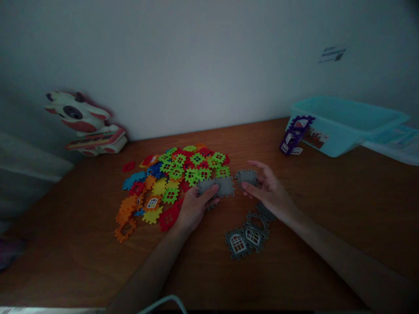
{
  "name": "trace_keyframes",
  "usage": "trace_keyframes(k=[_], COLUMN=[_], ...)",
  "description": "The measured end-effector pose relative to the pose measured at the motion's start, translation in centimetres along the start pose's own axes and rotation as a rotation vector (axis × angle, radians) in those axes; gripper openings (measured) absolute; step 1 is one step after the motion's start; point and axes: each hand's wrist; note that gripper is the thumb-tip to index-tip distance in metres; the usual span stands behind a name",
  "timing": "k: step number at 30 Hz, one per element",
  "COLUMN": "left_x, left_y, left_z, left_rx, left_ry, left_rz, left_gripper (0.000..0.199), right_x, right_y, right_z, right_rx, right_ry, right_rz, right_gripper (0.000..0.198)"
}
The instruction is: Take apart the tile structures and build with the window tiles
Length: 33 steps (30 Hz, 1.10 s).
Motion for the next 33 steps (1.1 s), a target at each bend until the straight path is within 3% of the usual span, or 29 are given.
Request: trace_keyframes(k=[6,12,21,33], left_x=[-0.23,-0.25,-0.64,-0.39], left_y=[0.26,0.09,0.40,-0.10], left_z=[-0.33,-0.40,-0.28,-0.34], left_rx=[0.034,0.066,0.098,0.117], left_ry=[0.104,0.157,0.200,0.300], left_rz=[-0.005,-0.013,-0.003,-0.062], left_gripper=[0.035,0.035,0.037,0.031], right_x=[0.43,0.36,0.55,0.27], right_y=[-0.51,-0.58,-0.77,-0.59], right_z=[0.00,-0.13,-0.07,0.06], right_rx=[0.079,0.023,-0.013,0.068], right_ry=[-0.014,-0.050,-0.107,-0.178], right_rz=[-0.098,-0.115,-0.019,-0.025], right_gripper=[0.048,0.041,0.040,0.041])
Point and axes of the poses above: each hand's wrist, its own y-axis towards the middle knuckle, its own x-axis out of the palm, z = x × y, and after that the axes turned 11 degrees about z, right-handed
